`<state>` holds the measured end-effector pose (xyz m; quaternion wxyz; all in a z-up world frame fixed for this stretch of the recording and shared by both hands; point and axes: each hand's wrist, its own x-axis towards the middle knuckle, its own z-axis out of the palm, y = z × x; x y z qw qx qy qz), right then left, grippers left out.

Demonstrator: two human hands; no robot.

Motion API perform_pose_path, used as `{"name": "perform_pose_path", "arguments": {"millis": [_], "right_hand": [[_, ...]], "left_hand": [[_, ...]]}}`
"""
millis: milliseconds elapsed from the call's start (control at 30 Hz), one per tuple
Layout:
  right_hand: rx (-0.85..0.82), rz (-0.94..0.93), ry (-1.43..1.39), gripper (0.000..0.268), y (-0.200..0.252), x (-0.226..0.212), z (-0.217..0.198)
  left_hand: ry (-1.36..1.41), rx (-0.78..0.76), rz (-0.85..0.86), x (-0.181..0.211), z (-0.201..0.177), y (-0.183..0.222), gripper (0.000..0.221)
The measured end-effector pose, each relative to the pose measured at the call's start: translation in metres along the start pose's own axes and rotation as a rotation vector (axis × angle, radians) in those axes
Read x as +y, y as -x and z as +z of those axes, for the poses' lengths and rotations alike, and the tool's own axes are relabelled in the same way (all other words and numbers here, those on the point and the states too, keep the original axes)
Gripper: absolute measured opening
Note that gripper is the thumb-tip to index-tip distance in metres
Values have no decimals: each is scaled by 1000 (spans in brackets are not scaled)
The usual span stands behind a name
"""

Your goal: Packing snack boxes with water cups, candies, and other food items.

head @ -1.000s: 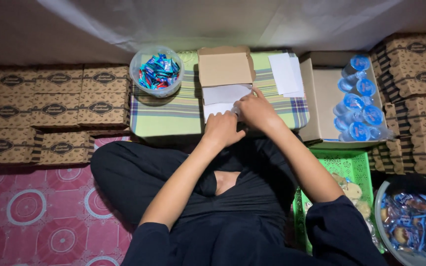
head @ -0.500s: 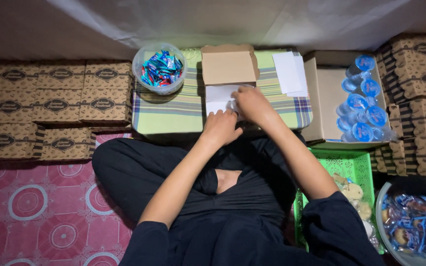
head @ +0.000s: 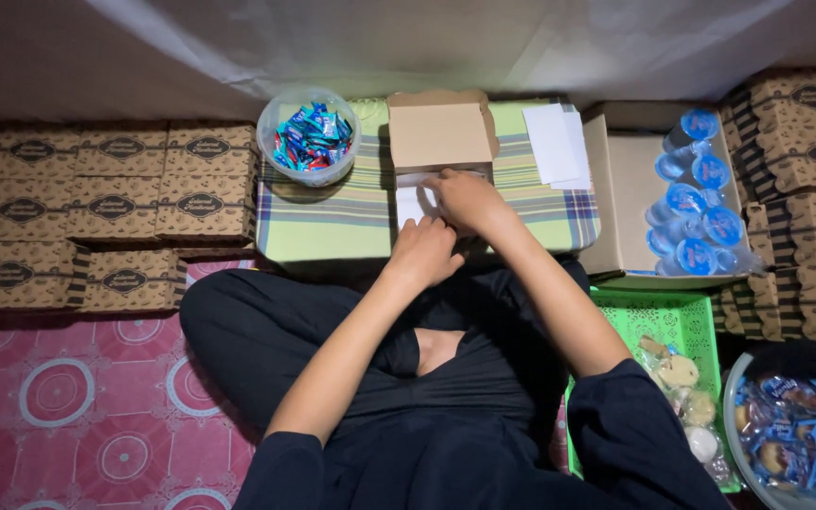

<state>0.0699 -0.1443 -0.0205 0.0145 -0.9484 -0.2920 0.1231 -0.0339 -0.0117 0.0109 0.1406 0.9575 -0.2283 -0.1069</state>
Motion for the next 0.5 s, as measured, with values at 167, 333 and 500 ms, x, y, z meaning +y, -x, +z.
{"name": "perform_pose_path", "arguments": {"millis": [167, 333, 500], "right_hand": [[-13, 4, 33, 35, -11, 12, 16], [0, 10, 34, 29, -4, -1, 4], [2, -4, -34, 30, -8, 1, 1]], "left_hand": [[14, 12, 10, -2, 6, -3, 37], [20, 22, 31, -3, 7, 0, 36], [36, 67, 30, -3, 5, 0, 39]]}}
